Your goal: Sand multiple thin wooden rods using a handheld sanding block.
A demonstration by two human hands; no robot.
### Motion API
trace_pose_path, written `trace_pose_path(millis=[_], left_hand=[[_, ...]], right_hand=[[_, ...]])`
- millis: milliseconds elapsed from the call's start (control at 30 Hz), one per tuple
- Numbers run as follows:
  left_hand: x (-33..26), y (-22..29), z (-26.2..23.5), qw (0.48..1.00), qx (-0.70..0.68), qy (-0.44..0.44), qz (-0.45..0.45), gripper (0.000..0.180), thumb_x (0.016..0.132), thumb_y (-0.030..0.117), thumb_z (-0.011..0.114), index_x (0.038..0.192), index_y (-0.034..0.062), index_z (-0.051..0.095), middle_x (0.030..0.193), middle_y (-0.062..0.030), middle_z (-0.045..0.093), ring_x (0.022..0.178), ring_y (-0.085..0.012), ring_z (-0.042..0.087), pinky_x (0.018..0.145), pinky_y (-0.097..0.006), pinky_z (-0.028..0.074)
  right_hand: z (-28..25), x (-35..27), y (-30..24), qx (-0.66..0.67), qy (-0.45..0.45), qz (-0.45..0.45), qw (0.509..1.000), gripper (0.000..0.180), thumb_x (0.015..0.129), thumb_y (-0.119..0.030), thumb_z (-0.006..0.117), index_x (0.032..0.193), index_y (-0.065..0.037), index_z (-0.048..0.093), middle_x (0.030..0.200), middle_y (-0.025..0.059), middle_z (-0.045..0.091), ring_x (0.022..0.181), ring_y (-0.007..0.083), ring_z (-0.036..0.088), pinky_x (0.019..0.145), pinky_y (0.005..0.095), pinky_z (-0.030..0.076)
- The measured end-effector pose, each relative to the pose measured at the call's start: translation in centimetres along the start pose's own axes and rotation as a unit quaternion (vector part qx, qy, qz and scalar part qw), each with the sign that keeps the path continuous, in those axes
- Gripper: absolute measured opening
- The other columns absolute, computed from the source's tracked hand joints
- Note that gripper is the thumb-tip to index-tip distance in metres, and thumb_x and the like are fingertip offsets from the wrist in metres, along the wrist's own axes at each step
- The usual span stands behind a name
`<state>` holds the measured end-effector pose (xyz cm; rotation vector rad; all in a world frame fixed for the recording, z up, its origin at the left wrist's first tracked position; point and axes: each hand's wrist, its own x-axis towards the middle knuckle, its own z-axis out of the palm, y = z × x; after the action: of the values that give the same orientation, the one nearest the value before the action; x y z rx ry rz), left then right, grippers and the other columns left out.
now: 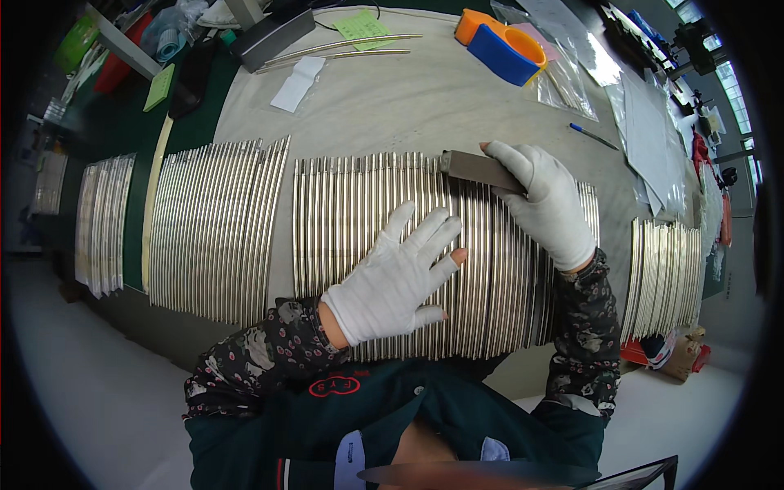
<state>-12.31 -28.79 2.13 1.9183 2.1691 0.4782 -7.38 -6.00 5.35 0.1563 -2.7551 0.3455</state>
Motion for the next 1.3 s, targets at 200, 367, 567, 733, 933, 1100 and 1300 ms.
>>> trace_pose_path(millis=[200,367,567,733,933,1100,1300], left_hand=[[0.0,-0.1,0.1,1.0,-0.005,-0.013,0.003,0.072,0.076,0.05,0.067,0.128,0.0035,0.051,0.142,-0.0191,0.037,0.138,-0.0328,0.027,0.11,-0.06,0.014],[0.0,-0.3,0.1,0.999,0.013,-0.03,-0.003,0.072,0.076,0.052,0.066,0.129,0.0045,0.051,0.143,-0.0186,0.036,0.138,-0.0323,0.026,0.11,-0.06,0.014],[0.1,-0.3,0.1,0.999,0.016,-0.028,0.0,0.073,0.076,0.053,0.065,0.129,0.0041,0.051,0.144,-0.0184,0.035,0.138,-0.032,0.025,0.11,-0.061,0.014],[0.2,-0.4,0.4,1.0,0.01,-0.009,0.012,0.073,0.075,0.052,0.066,0.127,0.0036,0.051,0.143,-0.0189,0.037,0.137,-0.0334,0.028,0.109,-0.061,0.015],[-0.1,-0.5,0.7,1.0,0.004,0.011,0.018,0.075,0.075,0.051,0.066,0.128,0.0012,0.05,0.142,-0.0199,0.038,0.137,-0.0347,0.03,0.109,-0.06,0.015],[-0.2,-0.5,1.3,0.999,0.001,0.03,0.018,0.076,0.074,0.049,0.066,0.129,-0.0006,0.049,0.142,-0.0224,0.038,0.137,-0.0361,0.03,0.111,-0.057,0.015],[1.4,0.3,1.7,0.999,0.018,0.033,0.022,0.078,0.077,0.051,0.063,0.131,-0.0025,0.047,0.145,-0.0242,0.034,0.138,-0.0362,0.028,0.112,-0.057,0.012]], right_hand=[[-0.1,0.2,0.6,-0.007,-0.015,-0.007,1.0,0.035,0.078,-0.01,0.065,0.112,-0.012,0.059,0.085,0.0074,0.06,0.081,0.0275,0.059,0.07,0.0382,0.049],[-0.1,0.4,0.8,-0.016,-0.027,-0.019,0.999,0.034,0.079,-0.01,0.065,0.111,-0.012,0.059,0.085,0.0076,0.059,0.081,0.0277,0.059,0.071,0.0382,0.049],[0.2,0.8,0.2,-0.016,-0.02,-0.024,0.999,0.036,0.076,-0.009,0.067,0.112,-0.011,0.058,0.087,0.0074,0.059,0.082,0.0276,0.059,0.072,0.0378,0.049],[-1.1,0.0,0.9,-0.026,-0.028,-0.02,0.999,0.041,0.074,-0.006,0.067,0.114,-0.012,0.058,0.087,0.0072,0.059,0.082,0.0276,0.059,0.073,0.0377,0.049],[-5.2,-5.4,4.6,0.21,0.102,0.309,0.922,0.054,0.077,0.004,0.067,0.129,-0.005,0.053,0.114,0.0115,0.063,0.103,0.0169,0.06,0.089,0.0266,0.047],[-6.2,-15.0,9.2,0.398,0.283,0.427,0.761,0.044,0.085,-0.01,0.065,0.125,0.003,0.053,0.115,0.0091,0.06,0.104,0.0174,0.058,0.09,0.03,0.047],[-3.9,-23.2,10.9,0.491,0.368,0.434,0.66,0.04,0.087,-0.022,0.067,0.117,0.001,0.054,0.114,0.0114,0.059,0.104,0.0199,0.058,0.093,0.0349,0.048]])
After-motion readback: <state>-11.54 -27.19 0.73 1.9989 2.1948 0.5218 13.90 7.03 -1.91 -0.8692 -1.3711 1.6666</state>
